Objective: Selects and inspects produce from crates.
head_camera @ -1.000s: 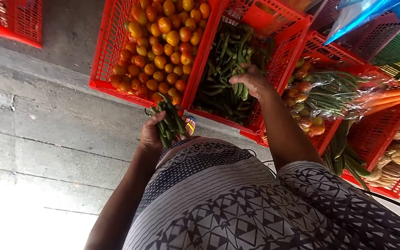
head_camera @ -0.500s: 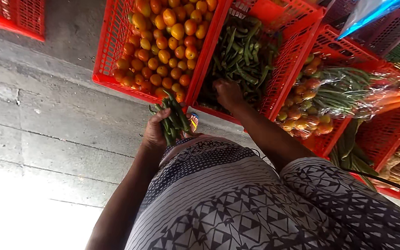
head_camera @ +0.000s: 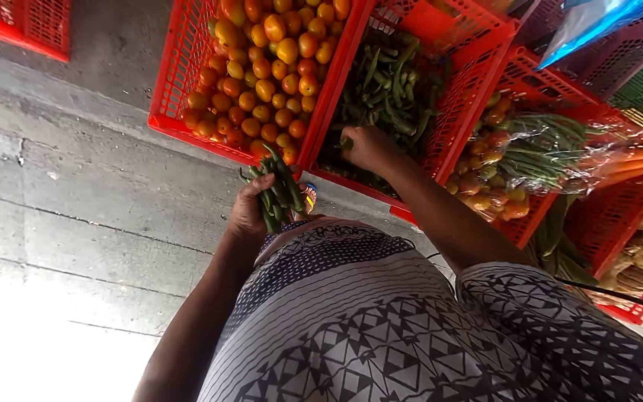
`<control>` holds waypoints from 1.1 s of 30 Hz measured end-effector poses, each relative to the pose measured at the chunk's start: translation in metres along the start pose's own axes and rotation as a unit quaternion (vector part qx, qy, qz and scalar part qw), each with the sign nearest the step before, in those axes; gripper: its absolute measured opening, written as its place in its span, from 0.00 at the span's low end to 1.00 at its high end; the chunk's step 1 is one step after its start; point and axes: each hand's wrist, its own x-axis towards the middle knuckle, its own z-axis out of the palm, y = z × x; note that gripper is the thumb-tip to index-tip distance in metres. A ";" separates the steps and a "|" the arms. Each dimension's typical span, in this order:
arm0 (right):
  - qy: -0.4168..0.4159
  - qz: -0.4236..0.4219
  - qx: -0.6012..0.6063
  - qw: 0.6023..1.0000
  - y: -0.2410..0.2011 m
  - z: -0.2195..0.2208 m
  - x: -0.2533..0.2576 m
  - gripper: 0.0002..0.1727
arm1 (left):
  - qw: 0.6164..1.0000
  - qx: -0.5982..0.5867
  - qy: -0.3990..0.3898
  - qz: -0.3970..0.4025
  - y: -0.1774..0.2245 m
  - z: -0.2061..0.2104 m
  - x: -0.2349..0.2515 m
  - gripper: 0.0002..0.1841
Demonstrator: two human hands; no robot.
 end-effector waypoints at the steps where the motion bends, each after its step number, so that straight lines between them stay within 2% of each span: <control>1: -0.013 -0.002 -0.022 1.000 -0.005 0.014 0.002 0.20 | 1.000 -0.004 -0.006 0.004 0.001 0.000 0.002 0.31; 5: -0.023 0.042 -0.036 0.998 -0.003 0.044 0.019 0.24 | 1.000 -0.009 -0.008 -0.001 0.002 0.003 0.005 0.29; 7: -0.007 0.046 0.012 0.999 0.010 0.037 0.025 0.24 | 1.000 -0.004 -0.012 -0.007 0.001 0.003 0.006 0.29; 9: 0.016 0.013 0.109 0.994 0.026 0.022 0.023 0.26 | 1.000 -0.004 -0.016 -0.005 0.001 0.004 0.005 0.30; 11: 0.018 -0.017 0.228 0.973 0.041 0.005 0.012 0.28 | 1.000 -0.009 -0.016 0.000 0.001 0.002 0.006 0.30; 16: -0.043 0.004 0.441 0.896 0.072 -0.025 -0.025 0.27 | 1.000 -0.016 -0.019 0.001 0.000 -0.005 0.011 0.26; 18: -0.054 0.014 0.502 0.863 0.087 -0.028 -0.032 0.24 | 1.000 -0.009 -0.017 0.003 0.001 -0.004 0.012 0.26; 20: -0.029 0.033 0.516 0.855 0.099 -0.033 -0.037 0.21 | 1.000 -0.005 -0.016 0.002 0.003 -0.001 0.015 0.26; 22: 0.006 0.061 0.490 0.869 0.103 -0.041 -0.042 0.20 | 1.000 -0.001 -0.016 -0.001 0.003 0.001 0.017 0.25; 24: 0.020 0.098 0.417 0.903 0.101 -0.046 -0.044 0.21 | 1.000 0.000 -0.017 -0.005 0.003 0.002 0.020 0.24; 27: -0.003 0.161 0.244 0.956 0.089 -0.039 -0.037 0.22 | 1.000 0.016 -0.003 -0.007 0.004 0.007 0.020 0.26; 28: -0.015 0.174 0.176 0.969 0.083 -0.034 -0.034 0.26 | 1.000 0.017 -0.001 -0.010 0.005 0.007 0.020 0.26; 31: -0.051 0.181 0.050 0.981 0.069 -0.015 -0.025 0.37 | 1.000 0.016 -0.005 -0.013 0.005 0.005 0.021 0.28; 33: -0.079 0.179 0.010 0.981 0.057 -0.005 -0.020 0.36 | 1.000 0.018 0.001 -0.009 0.006 0.005 0.020 0.29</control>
